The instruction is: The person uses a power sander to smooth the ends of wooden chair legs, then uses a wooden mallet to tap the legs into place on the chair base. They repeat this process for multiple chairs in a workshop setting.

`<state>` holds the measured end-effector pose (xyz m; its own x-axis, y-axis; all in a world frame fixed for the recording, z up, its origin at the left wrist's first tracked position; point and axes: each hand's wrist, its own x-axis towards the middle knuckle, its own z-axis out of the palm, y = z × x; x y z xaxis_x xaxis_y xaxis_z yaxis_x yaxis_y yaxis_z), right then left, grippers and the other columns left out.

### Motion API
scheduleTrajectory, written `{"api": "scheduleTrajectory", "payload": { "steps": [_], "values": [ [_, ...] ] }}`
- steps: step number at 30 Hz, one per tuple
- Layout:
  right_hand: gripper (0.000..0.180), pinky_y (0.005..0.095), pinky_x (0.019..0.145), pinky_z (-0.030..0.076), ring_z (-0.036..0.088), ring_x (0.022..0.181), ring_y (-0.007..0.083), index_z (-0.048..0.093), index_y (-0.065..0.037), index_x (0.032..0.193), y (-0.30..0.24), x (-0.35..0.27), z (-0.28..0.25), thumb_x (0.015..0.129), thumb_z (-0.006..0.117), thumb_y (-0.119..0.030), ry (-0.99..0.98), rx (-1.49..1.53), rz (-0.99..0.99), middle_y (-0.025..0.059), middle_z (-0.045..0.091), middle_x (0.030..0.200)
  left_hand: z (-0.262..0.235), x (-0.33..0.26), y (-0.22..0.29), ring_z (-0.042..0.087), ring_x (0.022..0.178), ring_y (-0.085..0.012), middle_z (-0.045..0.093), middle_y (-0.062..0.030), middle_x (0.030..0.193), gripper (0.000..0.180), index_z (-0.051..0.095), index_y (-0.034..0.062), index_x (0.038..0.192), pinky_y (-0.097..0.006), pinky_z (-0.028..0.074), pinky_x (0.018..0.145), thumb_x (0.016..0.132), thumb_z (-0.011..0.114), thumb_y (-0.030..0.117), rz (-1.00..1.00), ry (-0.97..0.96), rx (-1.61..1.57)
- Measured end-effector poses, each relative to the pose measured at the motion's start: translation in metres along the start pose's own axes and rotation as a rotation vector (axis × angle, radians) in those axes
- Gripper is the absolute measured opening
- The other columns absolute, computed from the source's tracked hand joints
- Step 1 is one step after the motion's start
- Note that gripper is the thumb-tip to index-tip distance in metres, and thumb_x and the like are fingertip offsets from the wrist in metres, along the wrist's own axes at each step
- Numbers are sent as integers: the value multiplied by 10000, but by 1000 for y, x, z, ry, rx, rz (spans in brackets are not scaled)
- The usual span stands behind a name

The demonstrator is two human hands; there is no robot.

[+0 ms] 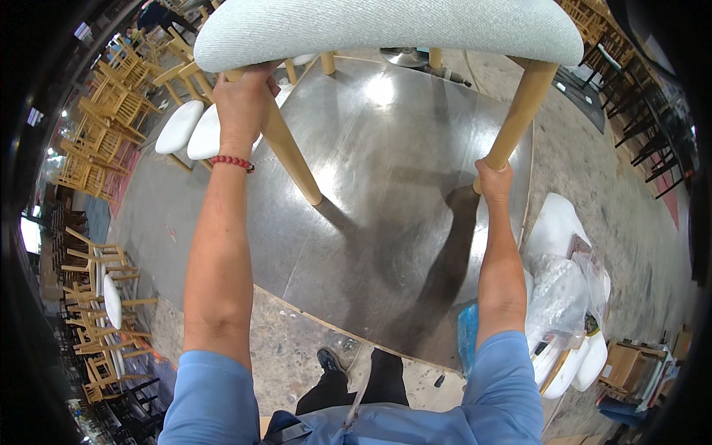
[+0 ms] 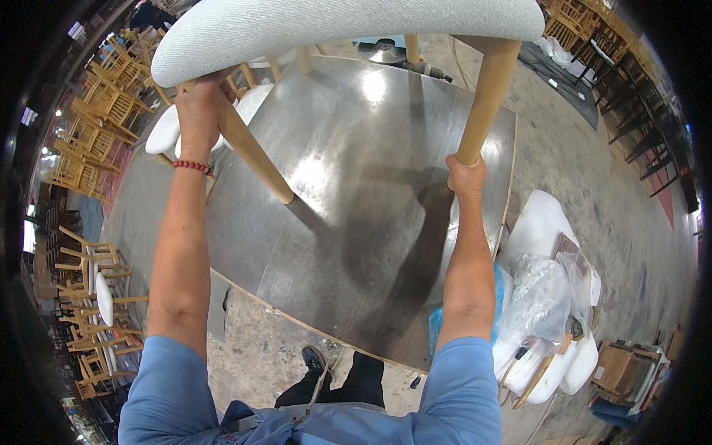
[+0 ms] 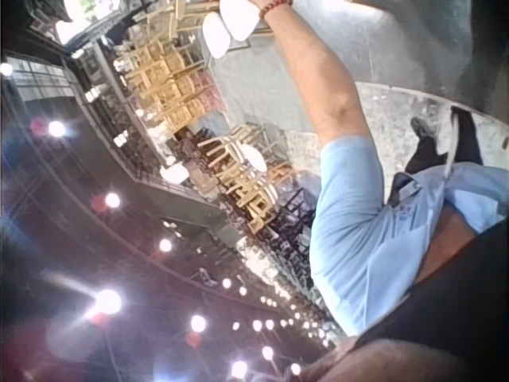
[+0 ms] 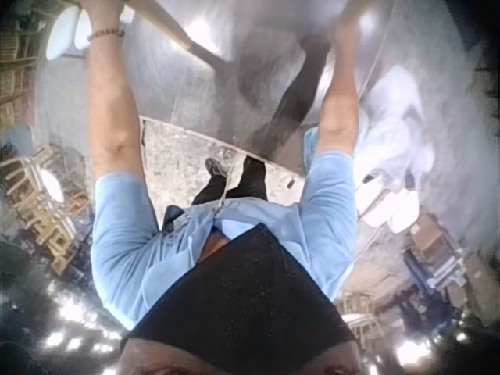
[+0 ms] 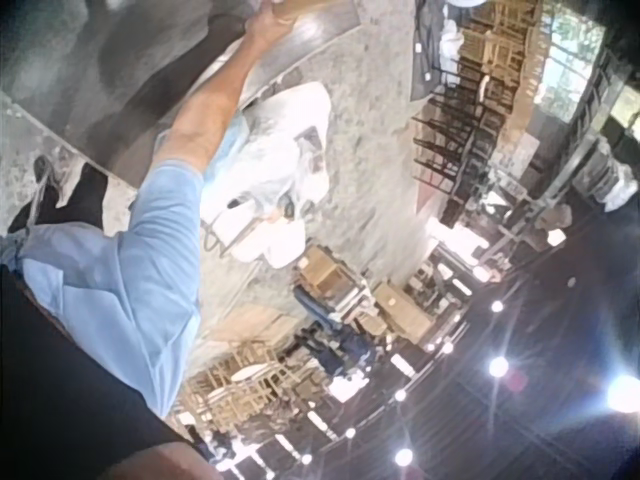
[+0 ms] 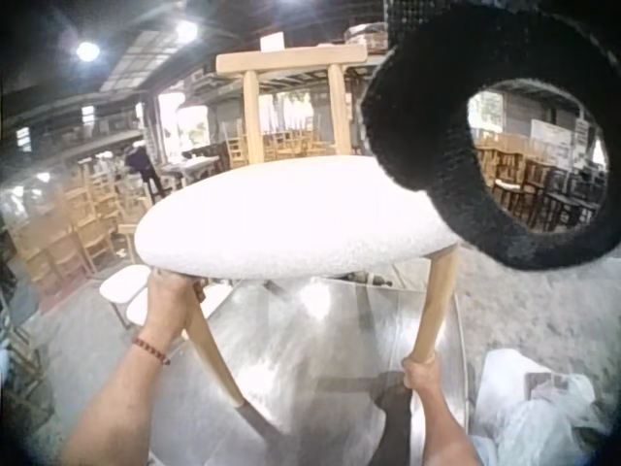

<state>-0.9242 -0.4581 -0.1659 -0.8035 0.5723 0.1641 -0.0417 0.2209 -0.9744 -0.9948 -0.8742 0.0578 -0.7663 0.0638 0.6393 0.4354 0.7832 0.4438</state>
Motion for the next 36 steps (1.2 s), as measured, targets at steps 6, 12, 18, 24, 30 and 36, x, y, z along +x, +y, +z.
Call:
{"api": "scheduleTrajectory", "payload": {
  "steps": [6,12,18,24,30,36],
  "values": [
    [164,299,628,480,580,663,118,602,-35,805,3,6,0,699,708,-100,-26,20,8,13,610,740,-3,-4,23,600,652,-144,628,-38,718,166,738,80,970,-283,509,646,853,621,94,-62,27,-114],
    [170,299,631,484,585,666,118,604,-38,810,3,14,3,699,718,-99,-49,-1,27,12,613,741,-3,-1,34,579,615,-129,606,-64,720,148,689,-13,824,-279,495,607,869,623,111,-423,67,-579],
    [167,296,632,487,586,666,116,600,-37,803,2,21,4,696,715,-95,-67,-9,21,20,614,735,-1,0,27,583,608,-152,618,-76,711,162,659,-24,795,-298,496,613,859,596,111,-344,40,-347],
    [165,305,629,486,588,668,121,598,-27,801,-9,27,6,692,705,-90,-107,8,34,30,614,724,1,-7,9,613,691,-188,649,-55,729,123,704,37,884,-329,497,675,823,610,89,-135,77,-103],
    [195,338,636,488,596,672,162,614,-3,856,-33,-26,-7,684,688,-60,-109,-158,91,66,614,709,-24,-26,-15,650,692,-186,661,-66,722,126,705,57,838,-319,525,647,807,585,29,-161,37,-152],
    [304,335,699,501,627,763,184,620,-18,1011,-66,-185,-8,715,663,-75,-70,-77,157,80,648,811,-90,-72,-111,600,989,-403,672,-190,1018,233,687,16,982,-473,462,862,774,583,27,152,78,74]
  ]
}}
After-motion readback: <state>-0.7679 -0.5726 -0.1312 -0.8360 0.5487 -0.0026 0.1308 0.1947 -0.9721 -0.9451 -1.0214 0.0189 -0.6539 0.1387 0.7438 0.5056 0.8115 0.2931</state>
